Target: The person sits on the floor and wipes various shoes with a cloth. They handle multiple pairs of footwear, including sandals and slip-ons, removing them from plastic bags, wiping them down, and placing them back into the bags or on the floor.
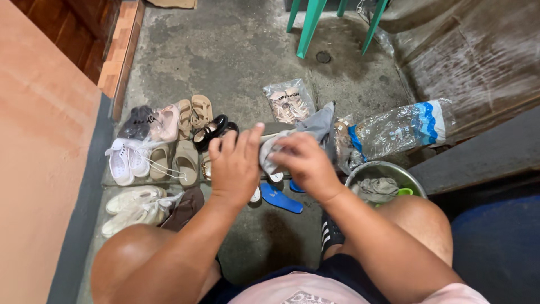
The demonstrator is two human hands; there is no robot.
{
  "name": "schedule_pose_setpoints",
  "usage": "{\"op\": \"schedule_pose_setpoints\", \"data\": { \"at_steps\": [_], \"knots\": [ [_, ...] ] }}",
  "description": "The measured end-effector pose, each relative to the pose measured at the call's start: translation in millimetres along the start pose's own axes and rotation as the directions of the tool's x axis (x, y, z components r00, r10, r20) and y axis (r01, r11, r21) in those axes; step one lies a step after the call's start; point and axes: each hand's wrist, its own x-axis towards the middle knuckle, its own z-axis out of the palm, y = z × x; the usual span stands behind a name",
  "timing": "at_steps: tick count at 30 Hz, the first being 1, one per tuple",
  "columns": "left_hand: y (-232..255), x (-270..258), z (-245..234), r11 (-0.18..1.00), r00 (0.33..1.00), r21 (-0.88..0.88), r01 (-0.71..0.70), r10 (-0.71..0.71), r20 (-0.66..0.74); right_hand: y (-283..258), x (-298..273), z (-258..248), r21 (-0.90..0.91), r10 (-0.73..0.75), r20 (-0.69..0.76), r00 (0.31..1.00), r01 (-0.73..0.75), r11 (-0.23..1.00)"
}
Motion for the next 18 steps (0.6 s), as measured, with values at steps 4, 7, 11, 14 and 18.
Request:
{"op": "schedule_pose_setpoints", "data": {
  "at_steps": [4, 7, 11, 14, 18],
  "knots": [
    [1, -3, 1, 0.997, 0.999, -0.072, 0.034, -0.035, -0.013, 42, -8, 4, 0.096, 0.375, -0.13, 0.918, -0.364, 0.926],
    [-8, -7, 10, 0.931, 0.984, -0.321, 0.174, -0.174, 0.029, 71, -13, 4, 0.532, 0.682, -0.036, 0.731, -0.563, 0.632],
    [-17, -22, 46, 0.394, 0.743, -0.631, 0.668, -0.382, 0.549, 58, -12, 8, 0.762, 0.79, 0.13, 0.599, -0.57, 0.307],
    [-10, -32, 74, -0.274, 0.619, -0.68, 0.68, -0.282, 0.733, 27, -5, 27, 0.776, 0.805, 0.089, 0.586, -0.548, 0.313],
    [-7, -29, 79, -0.701, 0.469, -0.44, 0.561, -0.169, 0.867, -21, -6, 31, 0.357, 0.468, -0.135, 0.874, -0.397, 0.845]
  ]
}}
